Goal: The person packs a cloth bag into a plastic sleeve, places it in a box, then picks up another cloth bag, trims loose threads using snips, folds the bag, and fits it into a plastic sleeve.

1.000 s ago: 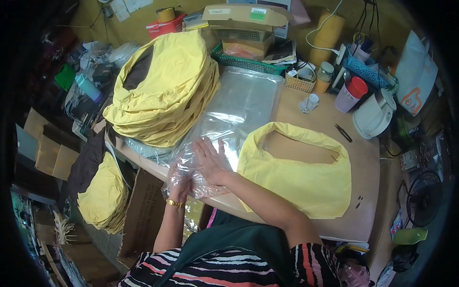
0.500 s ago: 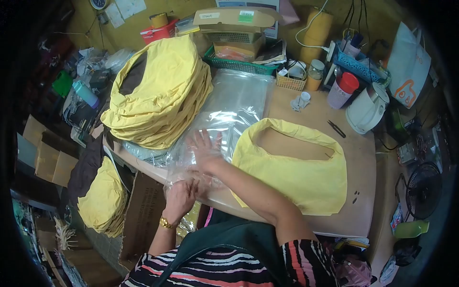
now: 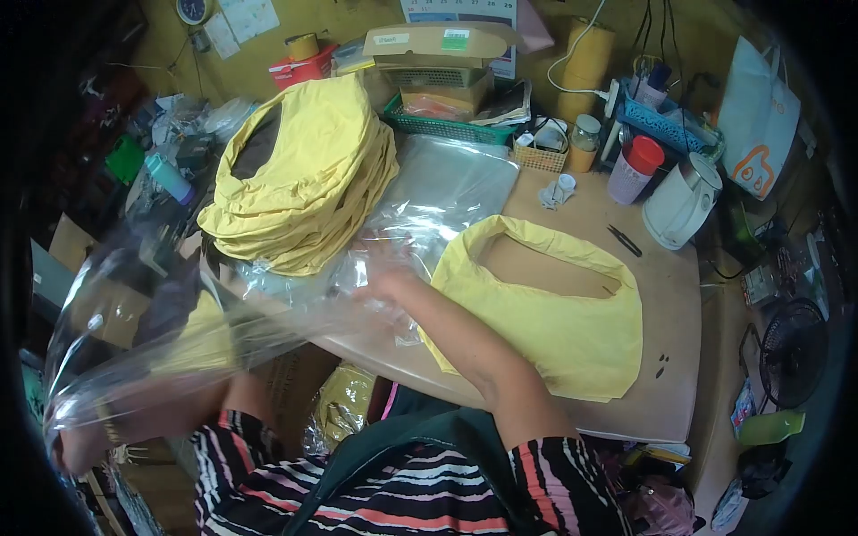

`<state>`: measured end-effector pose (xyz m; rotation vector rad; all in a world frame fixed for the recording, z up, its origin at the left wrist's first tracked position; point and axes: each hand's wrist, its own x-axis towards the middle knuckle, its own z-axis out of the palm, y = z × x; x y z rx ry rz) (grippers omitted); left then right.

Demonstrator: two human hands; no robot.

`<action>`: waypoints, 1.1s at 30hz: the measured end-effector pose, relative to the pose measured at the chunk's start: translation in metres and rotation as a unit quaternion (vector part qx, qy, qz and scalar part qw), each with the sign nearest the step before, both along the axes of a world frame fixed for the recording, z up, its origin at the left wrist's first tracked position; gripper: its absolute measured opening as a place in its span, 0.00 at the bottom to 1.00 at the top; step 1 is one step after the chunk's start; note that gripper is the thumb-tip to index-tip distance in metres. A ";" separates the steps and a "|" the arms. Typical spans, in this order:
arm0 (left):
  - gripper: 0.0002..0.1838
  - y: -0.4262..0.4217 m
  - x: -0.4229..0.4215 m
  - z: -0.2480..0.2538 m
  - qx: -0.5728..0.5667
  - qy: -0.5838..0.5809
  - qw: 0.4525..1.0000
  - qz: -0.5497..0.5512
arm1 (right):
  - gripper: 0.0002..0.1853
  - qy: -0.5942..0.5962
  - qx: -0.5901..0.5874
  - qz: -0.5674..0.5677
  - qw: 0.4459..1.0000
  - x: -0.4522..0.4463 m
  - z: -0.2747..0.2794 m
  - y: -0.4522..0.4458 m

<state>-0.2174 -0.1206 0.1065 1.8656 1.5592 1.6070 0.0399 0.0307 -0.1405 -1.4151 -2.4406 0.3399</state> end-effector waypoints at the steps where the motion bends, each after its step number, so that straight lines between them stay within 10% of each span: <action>1: 0.07 0.004 0.006 0.009 0.003 0.045 0.999 0.003 | 0.49 -0.001 -0.118 -0.009 0.993 -0.006 0.002 -0.004; 5: 0.12 0.022 0.064 0.033 0.022 0.230 0.971 -0.061 | 0.38 0.104 -0.468 0.199 0.855 0.016 0.071 -0.048; 9: 0.19 0.036 0.174 -0.051 0.031 0.370 0.895 -0.247 | 0.22 0.677 -0.422 0.072 0.599 0.094 0.114 -0.108; 12: 0.15 0.031 0.246 -0.160 0.103 0.460 0.838 -0.274 | 0.11 0.606 -0.231 -0.102 0.755 0.141 0.067 -0.110; 15: 0.14 0.013 0.276 -0.140 -0.153 0.385 0.798 -0.437 | 0.06 0.626 -0.240 -0.164 0.724 0.185 0.017 -0.128; 18: 0.15 0.038 0.299 -0.100 0.083 0.329 0.881 -0.330 | 0.05 0.510 -0.173 -0.159 0.827 0.211 0.036 -0.161; 21: 0.14 0.078 0.313 -0.131 0.245 0.355 0.853 -0.293 | 0.06 0.587 -0.158 -0.182 0.773 0.235 0.048 -0.182; 23: 0.14 0.093 0.318 -0.147 -0.080 0.310 0.811 -0.489 | 0.07 0.616 -0.129 -0.272 0.728 0.251 0.056 -0.192; 27: 0.14 0.073 0.335 -0.157 -0.121 0.196 0.846 -0.481 | 0.10 0.550 -0.042 -0.335 0.764 0.287 0.038 -0.198; 33: 0.06 0.075 0.312 -0.168 -0.029 0.430 0.828 -0.358 | 0.11 0.402 0.130 -0.452 0.786 0.335 0.020 -0.208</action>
